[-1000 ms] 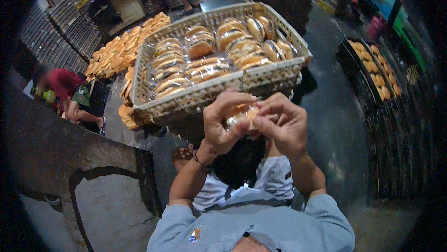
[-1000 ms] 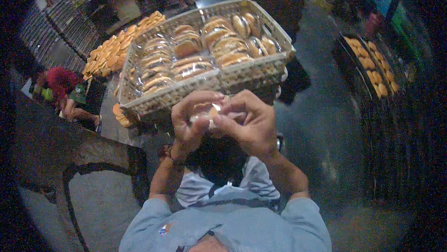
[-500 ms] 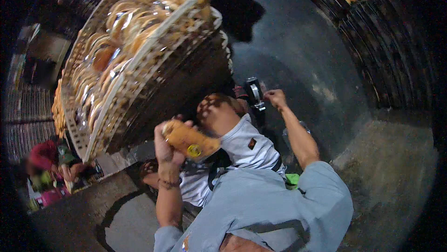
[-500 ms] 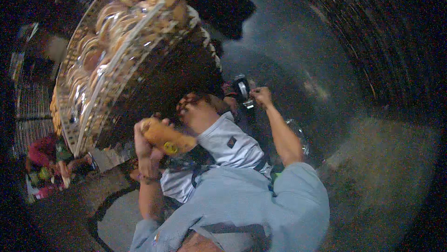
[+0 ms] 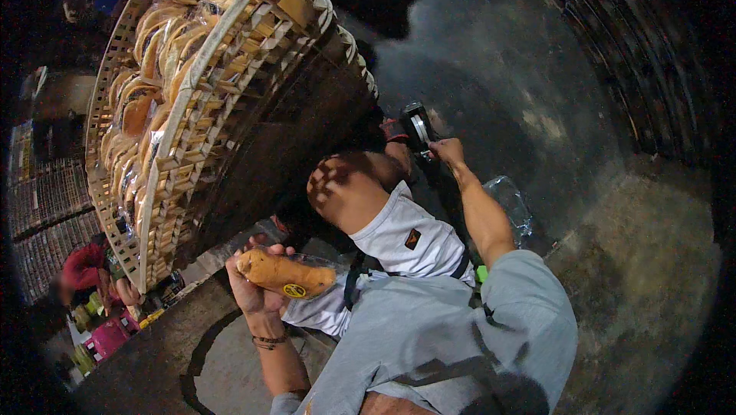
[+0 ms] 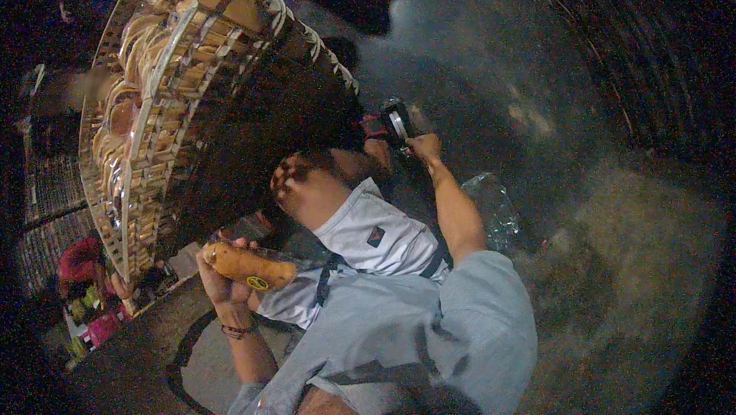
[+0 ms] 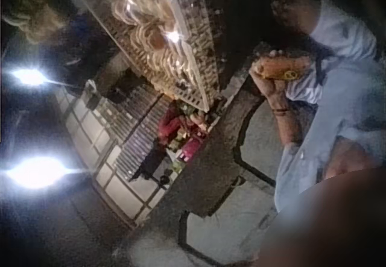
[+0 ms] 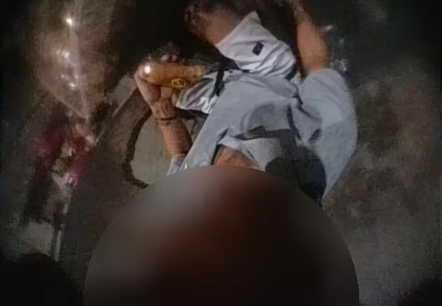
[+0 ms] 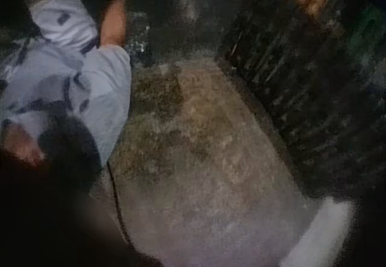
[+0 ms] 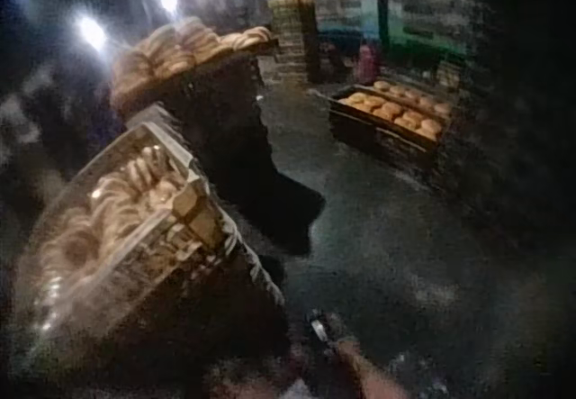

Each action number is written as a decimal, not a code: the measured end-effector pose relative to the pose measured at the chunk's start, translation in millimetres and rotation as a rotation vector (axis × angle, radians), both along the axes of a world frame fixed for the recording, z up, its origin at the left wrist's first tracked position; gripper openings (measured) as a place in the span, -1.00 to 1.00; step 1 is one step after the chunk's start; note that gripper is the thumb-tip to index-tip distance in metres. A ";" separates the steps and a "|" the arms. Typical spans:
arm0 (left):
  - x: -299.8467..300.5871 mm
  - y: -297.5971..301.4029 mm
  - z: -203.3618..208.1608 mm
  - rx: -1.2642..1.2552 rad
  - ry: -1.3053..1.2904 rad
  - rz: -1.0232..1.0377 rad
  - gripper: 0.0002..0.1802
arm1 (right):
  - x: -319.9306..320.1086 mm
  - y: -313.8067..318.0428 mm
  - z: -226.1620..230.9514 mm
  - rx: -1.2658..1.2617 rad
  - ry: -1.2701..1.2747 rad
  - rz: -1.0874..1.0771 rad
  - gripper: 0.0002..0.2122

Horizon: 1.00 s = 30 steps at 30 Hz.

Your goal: The person sits on the floor and repeatedly picks up buns, places them into clear plastic bags, and arranges the packaged buns into a white plastic crate. The person handles the buns one at a time and stacks the finished packages in the crate.

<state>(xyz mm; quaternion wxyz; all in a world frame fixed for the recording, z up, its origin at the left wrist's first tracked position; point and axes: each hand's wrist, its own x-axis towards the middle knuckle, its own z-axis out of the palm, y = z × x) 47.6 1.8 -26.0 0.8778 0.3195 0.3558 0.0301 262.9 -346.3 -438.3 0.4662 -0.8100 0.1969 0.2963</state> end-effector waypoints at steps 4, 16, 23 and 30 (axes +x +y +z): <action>-2.1 -0.3 -5.3 0.008 0.010 0.012 -0.51 | -35.1 -17.8 41.7 0.182 -0.106 -0.015 -0.72; -0.4 -7.4 11.0 0.157 -0.033 -0.038 -0.46 | -71.8 -25.9 0.3 -0.479 -0.120 0.269 -0.72; 28.4 -7.5 56.3 0.678 -0.271 -0.091 -0.47 | -28.8 -1.9 102.3 0.465 0.054 -0.239 -0.77; 59.0 -0.9 136.5 0.977 -0.538 -0.057 -0.51 | 15.4 71.4 413.7 1.386 -0.257 0.289 -0.51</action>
